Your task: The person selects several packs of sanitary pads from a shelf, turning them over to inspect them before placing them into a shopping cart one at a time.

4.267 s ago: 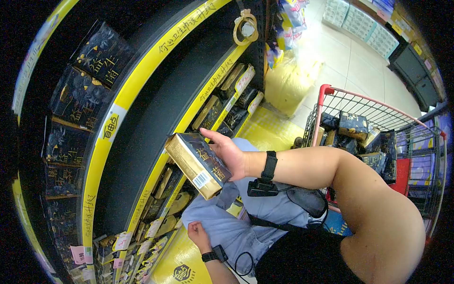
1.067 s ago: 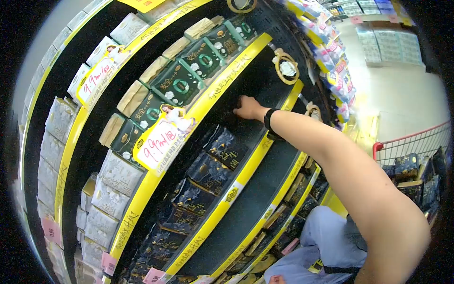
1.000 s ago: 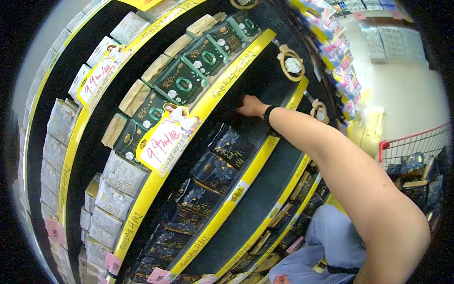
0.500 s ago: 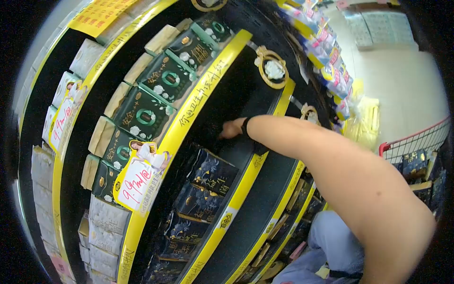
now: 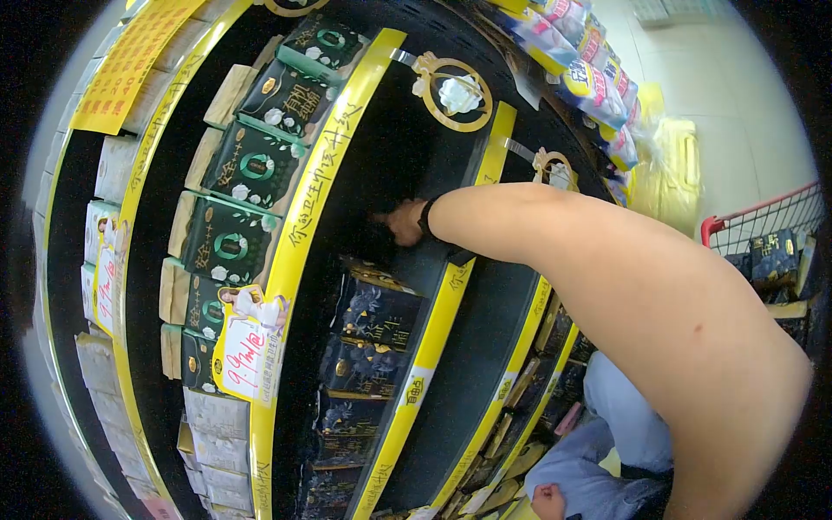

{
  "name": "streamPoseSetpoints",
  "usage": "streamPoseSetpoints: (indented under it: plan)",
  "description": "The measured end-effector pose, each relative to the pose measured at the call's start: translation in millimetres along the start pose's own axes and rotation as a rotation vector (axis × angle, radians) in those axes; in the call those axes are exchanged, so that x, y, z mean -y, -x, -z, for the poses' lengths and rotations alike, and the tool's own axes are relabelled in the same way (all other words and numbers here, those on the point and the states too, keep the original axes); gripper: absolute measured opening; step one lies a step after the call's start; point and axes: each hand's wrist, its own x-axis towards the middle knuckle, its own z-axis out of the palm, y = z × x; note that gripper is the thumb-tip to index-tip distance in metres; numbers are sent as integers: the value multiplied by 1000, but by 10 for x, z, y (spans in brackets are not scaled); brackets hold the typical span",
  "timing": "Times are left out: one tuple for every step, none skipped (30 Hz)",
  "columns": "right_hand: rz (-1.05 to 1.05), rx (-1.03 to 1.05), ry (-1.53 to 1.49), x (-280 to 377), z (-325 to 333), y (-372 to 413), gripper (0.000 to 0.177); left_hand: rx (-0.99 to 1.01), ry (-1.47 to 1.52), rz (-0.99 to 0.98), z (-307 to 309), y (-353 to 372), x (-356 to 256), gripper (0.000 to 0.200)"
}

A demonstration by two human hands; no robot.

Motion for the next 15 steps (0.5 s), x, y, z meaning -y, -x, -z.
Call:
streamPoseSetpoints:
  plan:
    - [56,-28,43,24,-21,68,79,9,-61,-16,9,6,-38,11]
    - [37,7,67,59,-15,113,79,18,-121,-33,19,-4,-75,11]
    - [19,41,92,112,10,142,78,27,-180,-51,11,-9,-82,12]
    - [0,73,116,155,37,184,77,37,-189,-44,4,-11,-77,13]
    - [15,67,136,155,29,195,78,44,-184,-33,10,-5,-75,14]
    - [29,60,157,154,24,203,78,45,-189,-27,8,-9,-73,14]
    - [44,52,179,158,23,212,79,46,-190,-19,8,-26,-71,14]
    - [54,13,177,167,15,224,80,42,-194,-12,6,-30,-69,15]
    - [65,-25,175,181,2,243,80,43,-200,-9,9,-30,-65,15]
    - [75,-64,175,195,-5,262,81,44,-204,-8,8,-27,-61,16]
    - [76,-80,193,213,-10,278,81,45,-207,-7,-2,-36,-65,16]
    - [78,-97,210,233,-18,293,81,47,-212,-8,4,-42,-61,16]
    - [80,-114,228,241,-25,308,81,53,-221,-14,10,-45,-51,17]
    - [98,-127,240,265,-11,351,80,56,-227,-18,18,-46,-37,17]
    - [117,-138,253,278,-2,399,80,56,-232,-25,20,-42,-21,18]
